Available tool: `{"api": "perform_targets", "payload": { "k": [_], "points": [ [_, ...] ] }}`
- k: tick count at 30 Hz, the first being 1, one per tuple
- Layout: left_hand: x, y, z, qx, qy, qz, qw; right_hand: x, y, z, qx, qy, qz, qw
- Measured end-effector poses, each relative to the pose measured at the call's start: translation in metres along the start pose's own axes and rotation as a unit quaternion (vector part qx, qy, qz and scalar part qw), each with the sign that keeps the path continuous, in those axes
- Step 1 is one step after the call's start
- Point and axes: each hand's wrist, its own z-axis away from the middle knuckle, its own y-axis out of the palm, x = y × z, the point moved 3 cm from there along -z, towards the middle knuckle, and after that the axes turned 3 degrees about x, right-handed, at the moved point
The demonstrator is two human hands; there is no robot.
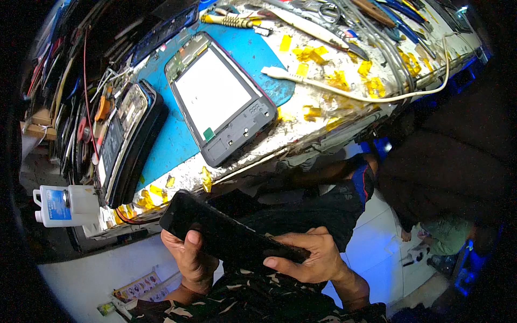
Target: The person disassembles and reassembles several smartphones on a cluttered workbench. They remove back covers, disconnect and reconnect internal components, and handle multiple devices one at a time. The person also connects a charging cable to one phone to test it.
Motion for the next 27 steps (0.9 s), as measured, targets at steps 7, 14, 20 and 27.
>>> {"api": "perform_targets", "payload": {
  "k": [7, 14, 20, 27],
  "points": [
    [-0.004, 0.007, 0.001, -0.03, -0.047, 0.027, 0.998, 0.003, -0.004, 0.0, 0.073, 0.068, -0.061, 0.993],
    [-0.01, 0.002, 0.005, -0.01, -0.078, -0.002, 0.997, 0.006, -0.003, -0.002, 0.093, 0.079, -0.12, 0.985],
    [-0.014, 0.002, 0.003, 0.015, -0.096, 0.031, 0.995, 0.01, 0.0, 0.004, 0.081, 0.073, -0.141, 0.984],
    [-0.012, 0.008, 0.001, 0.011, -0.147, 0.046, 0.988, 0.017, -0.003, 0.013, 0.053, 0.068, -0.135, 0.987]
  ]
}}
